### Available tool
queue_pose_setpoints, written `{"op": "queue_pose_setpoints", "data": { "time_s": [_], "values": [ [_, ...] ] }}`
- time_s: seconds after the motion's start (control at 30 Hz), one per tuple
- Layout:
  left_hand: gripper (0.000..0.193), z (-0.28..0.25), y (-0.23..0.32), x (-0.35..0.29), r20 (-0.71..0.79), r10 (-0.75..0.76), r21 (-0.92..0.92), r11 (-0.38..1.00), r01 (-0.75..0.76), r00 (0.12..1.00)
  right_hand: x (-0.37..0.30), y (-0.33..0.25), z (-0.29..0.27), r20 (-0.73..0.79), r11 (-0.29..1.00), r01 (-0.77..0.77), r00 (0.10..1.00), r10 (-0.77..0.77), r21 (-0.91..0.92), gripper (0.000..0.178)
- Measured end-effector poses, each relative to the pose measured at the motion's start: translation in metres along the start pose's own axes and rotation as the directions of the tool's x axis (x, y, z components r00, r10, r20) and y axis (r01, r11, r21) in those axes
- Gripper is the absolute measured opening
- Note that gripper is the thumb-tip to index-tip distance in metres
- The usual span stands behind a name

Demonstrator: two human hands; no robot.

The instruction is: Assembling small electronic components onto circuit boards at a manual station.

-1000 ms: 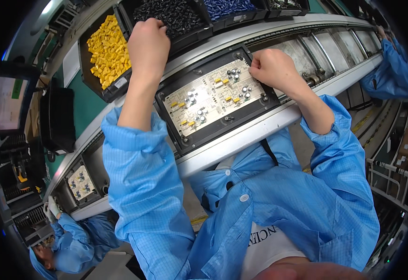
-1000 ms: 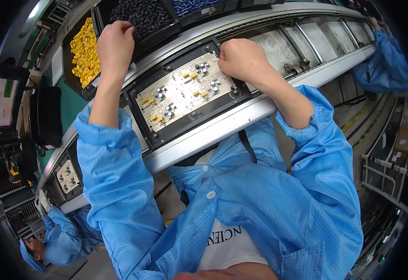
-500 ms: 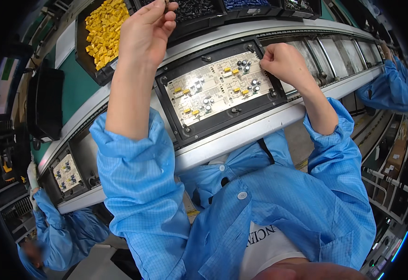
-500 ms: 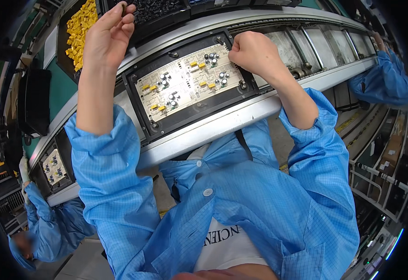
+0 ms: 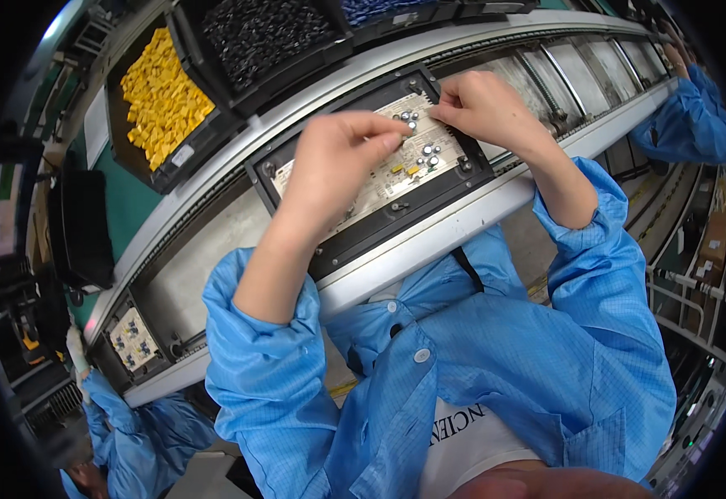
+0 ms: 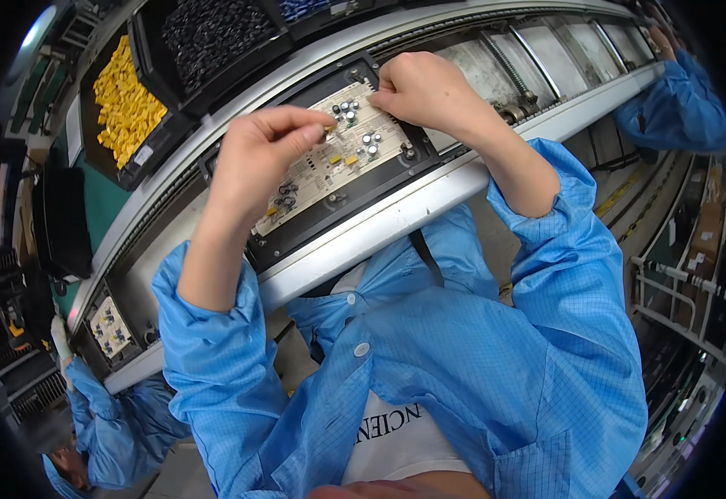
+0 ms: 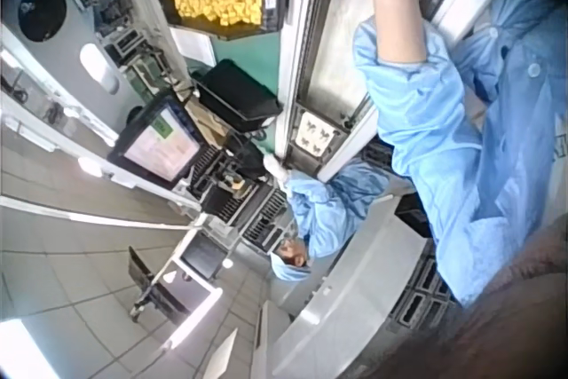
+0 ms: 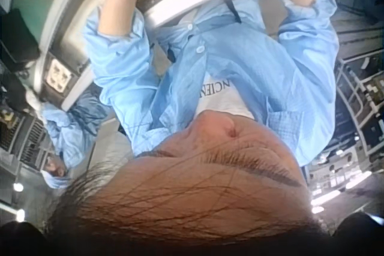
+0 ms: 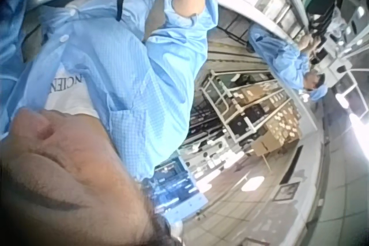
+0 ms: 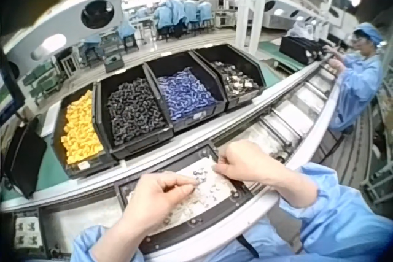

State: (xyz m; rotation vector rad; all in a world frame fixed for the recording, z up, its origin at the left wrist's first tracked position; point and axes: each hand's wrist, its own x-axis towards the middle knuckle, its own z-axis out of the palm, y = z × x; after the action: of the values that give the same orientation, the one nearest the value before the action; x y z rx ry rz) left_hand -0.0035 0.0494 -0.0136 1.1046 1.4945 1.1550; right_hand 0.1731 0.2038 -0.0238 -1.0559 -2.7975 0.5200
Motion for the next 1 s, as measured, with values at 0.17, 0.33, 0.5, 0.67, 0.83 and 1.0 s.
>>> {"op": "queue_pose_setpoints", "data": {
  "time_s": [0.17,0.33,0.5,0.67,0.83,1.0],
  "values": [
    [0.018,0.020,-0.012,0.003,0.016,0.129,0.384,0.915,-0.125,0.992,-0.003,0.033,-0.005,0.117,0.531,-0.090,0.993,-0.016,0.843,0.018],
    [0.011,0.029,-0.017,0.006,0.035,0.185,0.596,0.785,-0.169,0.982,-0.008,0.060,-0.005,0.226,-0.077,-0.242,0.959,-0.174,0.967,0.025],
    [0.006,0.037,-0.020,0.010,0.057,0.374,0.680,0.665,-0.311,0.926,-0.009,0.062,-0.004,0.209,-0.213,-0.230,0.971,-0.116,0.950,0.025],
    [0.006,0.044,-0.021,0.014,0.093,0.430,0.728,0.586,-0.356,0.898,-0.011,0.067,-0.002,0.207,-0.315,-0.257,0.961,-0.184,0.914,0.029],
    [0.010,0.046,-0.016,0.018,0.134,0.428,0.741,0.555,-0.378,0.894,-0.014,0.058,-0.006,0.214,-0.324,-0.239,0.971,-0.110,0.915,0.033],
    [0.022,0.045,-0.009,0.024,0.233,0.459,0.733,0.497,-0.466,0.857,-0.016,0.064,-0.005,0.178,-0.384,-0.250,0.961,-0.213,0.889,0.033]
  ]
}}
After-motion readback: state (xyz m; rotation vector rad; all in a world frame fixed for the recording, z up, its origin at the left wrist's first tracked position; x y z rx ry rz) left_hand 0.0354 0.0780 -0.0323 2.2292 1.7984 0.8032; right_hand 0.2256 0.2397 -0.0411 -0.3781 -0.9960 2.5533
